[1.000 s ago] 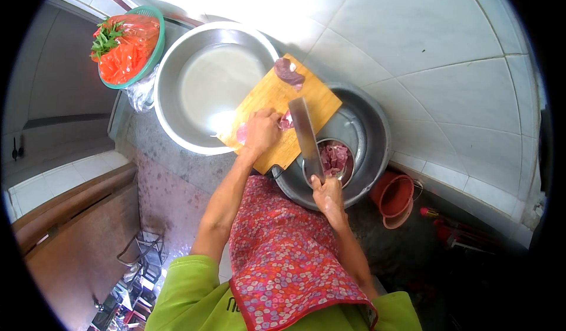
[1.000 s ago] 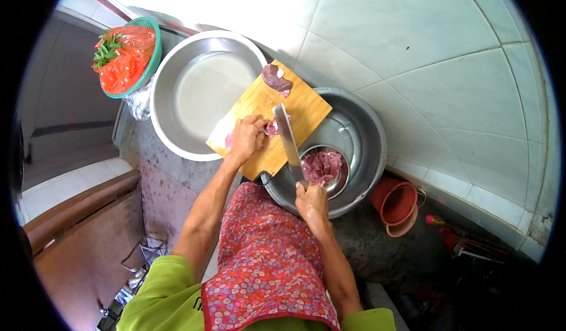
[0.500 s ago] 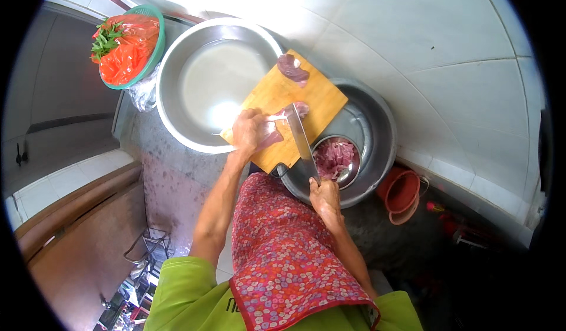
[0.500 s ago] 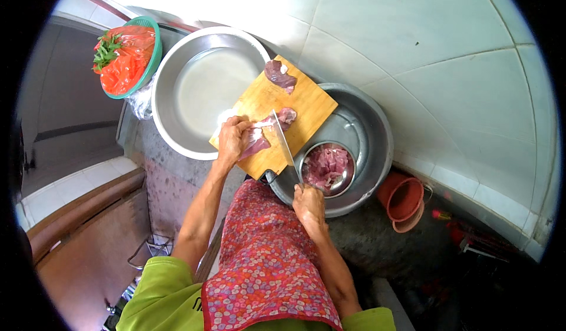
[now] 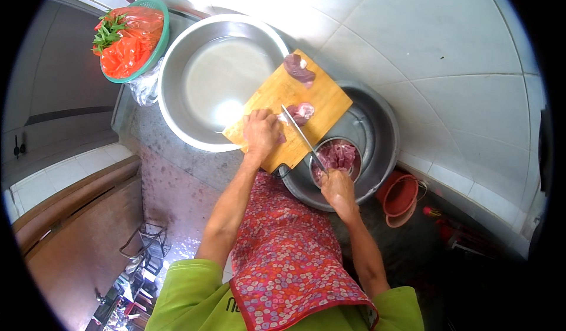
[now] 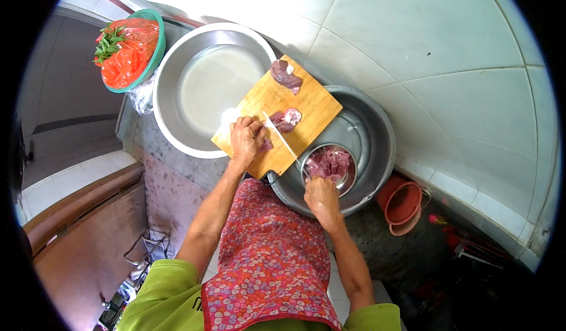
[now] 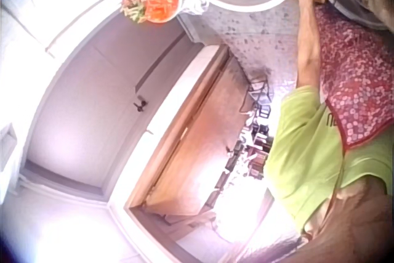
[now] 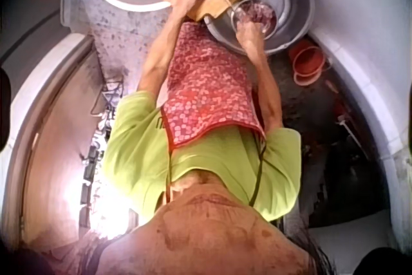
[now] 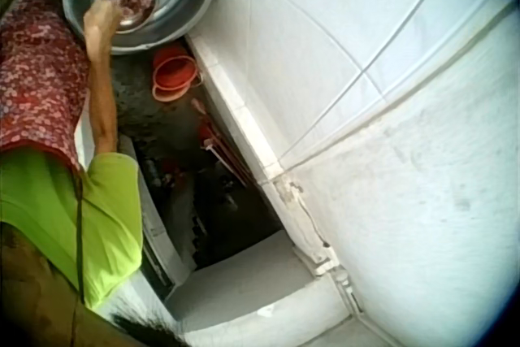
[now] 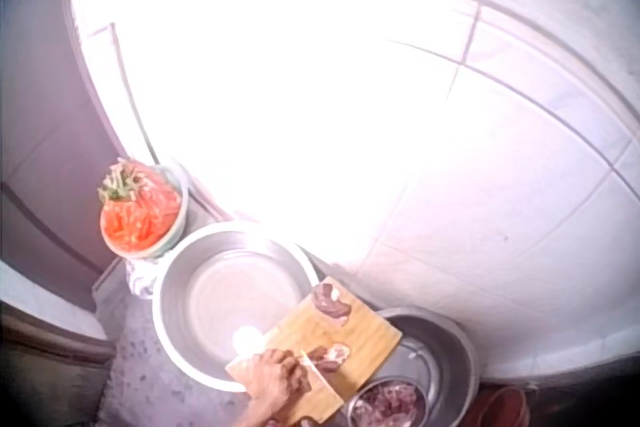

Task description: The person slices raw meat on a wooden cutting board using a cleaver and transfers the cut pieces into a metal bowl. The task is performed continuously with consistent hand movements and tool use.

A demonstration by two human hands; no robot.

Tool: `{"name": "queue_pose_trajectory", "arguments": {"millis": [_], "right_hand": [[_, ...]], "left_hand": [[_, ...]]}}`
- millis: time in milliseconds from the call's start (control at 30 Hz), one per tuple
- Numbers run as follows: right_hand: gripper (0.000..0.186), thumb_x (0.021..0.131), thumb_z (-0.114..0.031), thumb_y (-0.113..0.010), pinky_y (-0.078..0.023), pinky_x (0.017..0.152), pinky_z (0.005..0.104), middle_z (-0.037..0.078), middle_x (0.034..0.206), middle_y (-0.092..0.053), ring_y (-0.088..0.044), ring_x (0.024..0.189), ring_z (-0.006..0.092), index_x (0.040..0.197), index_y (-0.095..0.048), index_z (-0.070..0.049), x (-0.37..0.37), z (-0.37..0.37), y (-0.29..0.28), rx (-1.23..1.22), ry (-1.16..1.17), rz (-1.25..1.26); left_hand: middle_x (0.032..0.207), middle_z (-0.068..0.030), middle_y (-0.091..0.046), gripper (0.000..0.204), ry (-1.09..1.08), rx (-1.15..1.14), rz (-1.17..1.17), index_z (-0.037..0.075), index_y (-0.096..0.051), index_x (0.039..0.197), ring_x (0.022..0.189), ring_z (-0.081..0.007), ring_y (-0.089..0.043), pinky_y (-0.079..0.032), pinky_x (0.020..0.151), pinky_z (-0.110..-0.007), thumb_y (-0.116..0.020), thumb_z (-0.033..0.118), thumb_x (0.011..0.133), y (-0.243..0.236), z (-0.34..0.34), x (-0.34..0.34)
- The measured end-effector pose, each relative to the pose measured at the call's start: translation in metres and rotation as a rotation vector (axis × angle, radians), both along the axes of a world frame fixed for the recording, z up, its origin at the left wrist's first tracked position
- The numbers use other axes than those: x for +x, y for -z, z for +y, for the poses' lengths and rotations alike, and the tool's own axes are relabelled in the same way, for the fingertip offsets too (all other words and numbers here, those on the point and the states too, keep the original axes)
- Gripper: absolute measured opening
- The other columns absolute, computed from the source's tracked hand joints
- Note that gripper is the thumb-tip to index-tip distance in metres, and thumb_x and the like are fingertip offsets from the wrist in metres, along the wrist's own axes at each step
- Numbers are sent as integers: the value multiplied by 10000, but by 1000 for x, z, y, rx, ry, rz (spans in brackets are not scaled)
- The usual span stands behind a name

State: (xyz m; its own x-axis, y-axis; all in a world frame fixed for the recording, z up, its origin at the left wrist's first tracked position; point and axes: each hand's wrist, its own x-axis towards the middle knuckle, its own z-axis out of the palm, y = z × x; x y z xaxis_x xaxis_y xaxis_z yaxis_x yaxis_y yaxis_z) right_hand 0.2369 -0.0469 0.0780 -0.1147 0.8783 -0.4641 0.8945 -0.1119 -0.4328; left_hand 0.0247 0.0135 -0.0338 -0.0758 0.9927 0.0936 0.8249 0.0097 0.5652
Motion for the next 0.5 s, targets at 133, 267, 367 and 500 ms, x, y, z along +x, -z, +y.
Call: {"name": "queue_pose_trajectory", "arguments": {"millis": [133,267,367,500], "right_hand": [[250,838,-178,-541,-452,705,511,288,767,-600,-586,747,457,825,-625,58,-4,-9,3,-88,55,-30],[255,843,-178,-541,-452,698,512,287,771,-600,-585,755,461,802,-625,58,-6,-5,2,-136,33,-31],[232,830,-160,-552,-462,679,503,285,764,-601,-593,757,453,771,-624,53,-6,-6,5,-172,36,-43],[203,806,-118,-553,-466,657,504,286,746,-596,-597,750,451,739,-614,64,-26,4,21,-175,43,-1]], "left_hand": [[876,-52,-594,164,-40,46,-68,76,-661,824,864,-235,-525,-348,770,-372,-643,108,664,-5,0,4],[864,-65,-584,167,-26,96,-138,57,-648,817,847,-248,-524,-359,768,-375,-632,69,651,-5,2,10],[853,-70,-581,156,-27,73,-148,47,-644,794,844,-257,-524,-378,760,-374,-627,50,638,3,3,11],[826,-87,-578,122,-18,81,-149,32,-638,755,830,-281,-526,-408,736,-390,-620,46,635,6,5,14]]}}
